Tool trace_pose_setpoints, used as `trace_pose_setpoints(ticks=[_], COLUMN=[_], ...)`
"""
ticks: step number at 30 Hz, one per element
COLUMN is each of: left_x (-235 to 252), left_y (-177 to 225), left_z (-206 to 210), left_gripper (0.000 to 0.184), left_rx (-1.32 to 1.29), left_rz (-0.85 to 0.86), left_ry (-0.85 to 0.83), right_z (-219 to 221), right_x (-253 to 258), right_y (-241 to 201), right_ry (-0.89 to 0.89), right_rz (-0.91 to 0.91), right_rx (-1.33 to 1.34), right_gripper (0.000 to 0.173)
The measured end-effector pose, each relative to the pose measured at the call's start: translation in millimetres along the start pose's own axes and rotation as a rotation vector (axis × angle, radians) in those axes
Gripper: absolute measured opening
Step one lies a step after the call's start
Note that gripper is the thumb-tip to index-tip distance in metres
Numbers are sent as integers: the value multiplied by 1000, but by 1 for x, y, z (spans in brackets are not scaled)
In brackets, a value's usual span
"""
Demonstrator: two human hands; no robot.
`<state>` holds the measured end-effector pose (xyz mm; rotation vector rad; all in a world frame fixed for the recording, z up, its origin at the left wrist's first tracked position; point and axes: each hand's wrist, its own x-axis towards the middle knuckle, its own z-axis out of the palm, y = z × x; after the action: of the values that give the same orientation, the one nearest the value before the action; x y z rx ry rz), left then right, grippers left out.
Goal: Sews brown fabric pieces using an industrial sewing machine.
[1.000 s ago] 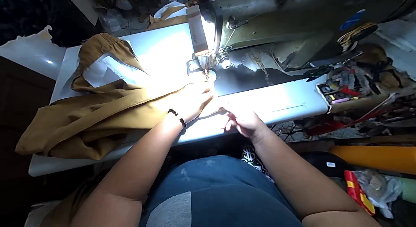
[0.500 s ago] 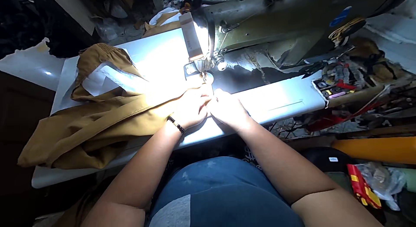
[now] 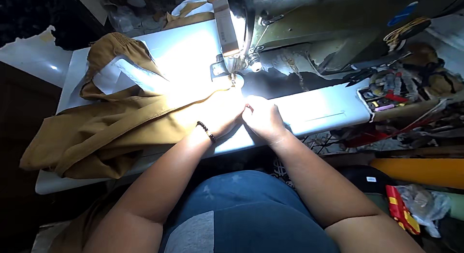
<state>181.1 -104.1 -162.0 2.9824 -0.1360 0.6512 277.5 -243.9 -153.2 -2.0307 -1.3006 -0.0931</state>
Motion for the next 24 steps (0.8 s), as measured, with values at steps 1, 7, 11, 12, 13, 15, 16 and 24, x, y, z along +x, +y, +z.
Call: trace_pose_setpoints(ticks=[1, 7, 11, 12, 13, 15, 16, 24], left_x=[-8, -35, -33, -33, -33, -31, -30, -11], left_y=[2, 4, 0, 0, -1, -4, -6, -26], left_z=[2, 2, 1, 2, 2, 3, 3, 3], left_gripper=[18, 43, 41, 40, 40, 38, 38, 36], left_rx=[-49, -343, -370, -377, -386, -419, -439, -430], left_rz=[-23, -201, -188, -178, -174, -165, -170, -222], left_ry=[28, -160, -149, -136, -134, -107, -113, -149], right_z=[1, 8, 7, 6, 6, 6, 6, 3], right_x=[-2, -7, -4, -4, -3, -1, 1, 33], right_y=[2, 12, 12, 12, 12, 13, 12, 5], right_ry=[-41, -146, -149, -158, -165, -172, -182, -350], right_rz=[5, 22, -15, -16, -17, -17, -8, 115], right_rx=[7, 26, 6, -2, -3, 13, 18, -27], right_gripper=[13, 20, 19, 18, 18, 17, 16, 19])
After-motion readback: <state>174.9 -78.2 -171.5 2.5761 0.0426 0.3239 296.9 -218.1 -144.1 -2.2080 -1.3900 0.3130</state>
